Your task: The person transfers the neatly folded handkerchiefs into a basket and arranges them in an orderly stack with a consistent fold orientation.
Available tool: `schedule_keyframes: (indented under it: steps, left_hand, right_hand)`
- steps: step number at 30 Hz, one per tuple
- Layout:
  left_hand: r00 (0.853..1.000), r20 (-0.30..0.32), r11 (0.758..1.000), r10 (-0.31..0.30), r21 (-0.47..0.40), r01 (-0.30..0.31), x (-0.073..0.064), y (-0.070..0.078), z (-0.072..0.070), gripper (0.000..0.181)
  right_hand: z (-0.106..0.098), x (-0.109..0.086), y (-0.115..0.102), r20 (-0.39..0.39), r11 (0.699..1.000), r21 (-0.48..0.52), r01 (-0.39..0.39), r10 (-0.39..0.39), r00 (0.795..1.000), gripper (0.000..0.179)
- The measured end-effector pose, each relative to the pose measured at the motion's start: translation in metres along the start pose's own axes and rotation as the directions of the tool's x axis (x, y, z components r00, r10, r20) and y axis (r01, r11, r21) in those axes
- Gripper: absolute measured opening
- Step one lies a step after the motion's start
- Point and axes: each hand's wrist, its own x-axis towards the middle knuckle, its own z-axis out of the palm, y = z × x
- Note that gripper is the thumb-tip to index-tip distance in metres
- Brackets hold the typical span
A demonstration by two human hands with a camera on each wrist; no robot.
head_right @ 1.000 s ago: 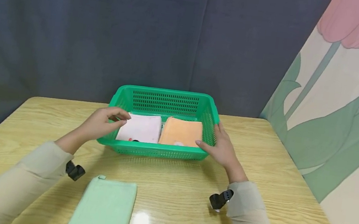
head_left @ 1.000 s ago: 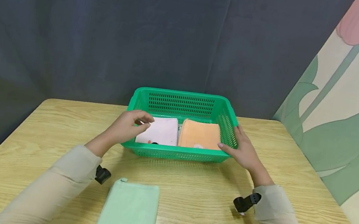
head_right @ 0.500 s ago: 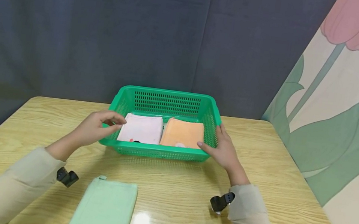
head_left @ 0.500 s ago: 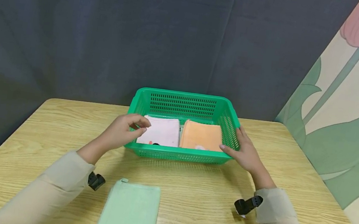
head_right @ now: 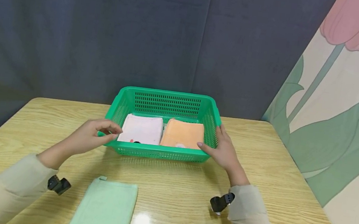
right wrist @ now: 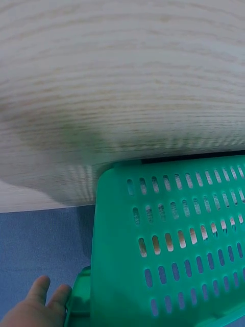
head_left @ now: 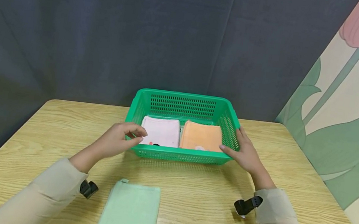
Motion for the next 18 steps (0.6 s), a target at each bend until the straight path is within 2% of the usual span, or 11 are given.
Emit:
schedule_keyframes:
  steps: [10, 18]
  left_hand:
    - [0.995, 0.099, 1.000, -0.028, -0.008, 0.029, -0.011, -0.002, 0.000, 0.014]
    - [0.984, 0.176, 1.000, -0.015, -0.013, 0.018, -0.018, -0.004, -0.001, 0.014]
  right_hand:
    - [0.000, 0.000, -0.001, 0.006, 1.000, -0.003, -0.004, 0.004, 1.000, 0.089]
    - [-0.001, 0.001, -0.003, 0.003, 1.000, -0.009, -0.005, 0.005, 1.000, 0.089]
